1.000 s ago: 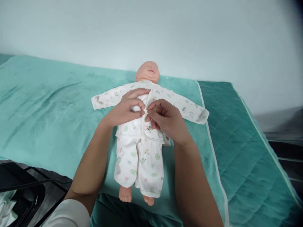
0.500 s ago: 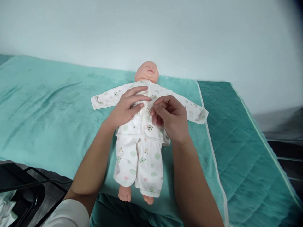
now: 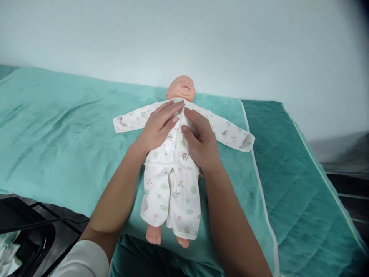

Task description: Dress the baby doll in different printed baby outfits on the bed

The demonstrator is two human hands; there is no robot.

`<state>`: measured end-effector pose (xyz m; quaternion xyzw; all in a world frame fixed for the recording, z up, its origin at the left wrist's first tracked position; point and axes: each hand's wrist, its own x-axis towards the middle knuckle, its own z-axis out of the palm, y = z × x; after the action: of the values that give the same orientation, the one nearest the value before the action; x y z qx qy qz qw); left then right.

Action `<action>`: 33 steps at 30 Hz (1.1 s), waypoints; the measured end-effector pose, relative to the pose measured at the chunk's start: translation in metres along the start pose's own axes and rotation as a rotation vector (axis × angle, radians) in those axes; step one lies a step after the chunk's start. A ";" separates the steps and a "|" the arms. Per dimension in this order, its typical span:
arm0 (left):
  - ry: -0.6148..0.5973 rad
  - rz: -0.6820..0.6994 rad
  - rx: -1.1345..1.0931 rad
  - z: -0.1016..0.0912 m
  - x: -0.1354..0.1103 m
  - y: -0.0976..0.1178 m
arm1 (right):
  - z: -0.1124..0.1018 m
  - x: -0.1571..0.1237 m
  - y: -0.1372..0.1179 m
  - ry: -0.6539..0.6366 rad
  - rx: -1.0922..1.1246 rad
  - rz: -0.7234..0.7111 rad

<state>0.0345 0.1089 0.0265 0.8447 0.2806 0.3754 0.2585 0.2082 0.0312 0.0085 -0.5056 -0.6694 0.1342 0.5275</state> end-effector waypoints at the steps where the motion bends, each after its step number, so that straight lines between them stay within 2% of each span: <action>1: -0.004 0.008 0.011 0.000 0.003 -0.003 | 0.000 0.000 0.000 -0.004 -0.010 -0.004; 6: -0.034 -0.018 0.036 0.000 0.014 -0.010 | 0.000 0.001 -0.001 -0.015 -0.039 -0.001; 14: -0.022 -0.059 0.051 -0.001 0.012 -0.007 | 0.002 0.001 0.002 -0.031 -0.036 0.017; 19: -0.002 -0.068 0.021 0.000 0.010 -0.010 | 0.004 0.018 0.012 -0.067 -0.054 0.066; 25: 0.032 -0.065 -0.027 0.003 0.007 -0.014 | 0.002 0.034 0.021 -0.137 -0.013 0.028; 29: 0.040 -0.096 -0.035 0.002 0.002 -0.012 | 0.001 0.022 0.021 -0.105 -0.036 0.019; 33: 0.063 -0.121 -0.047 0.003 -0.016 -0.012 | 0.001 -0.011 0.008 -0.081 -0.113 -0.017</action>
<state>0.0242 0.1057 0.0093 0.8076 0.3300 0.3923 0.2916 0.2111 0.0266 -0.0041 -0.5230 -0.7008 0.1119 0.4719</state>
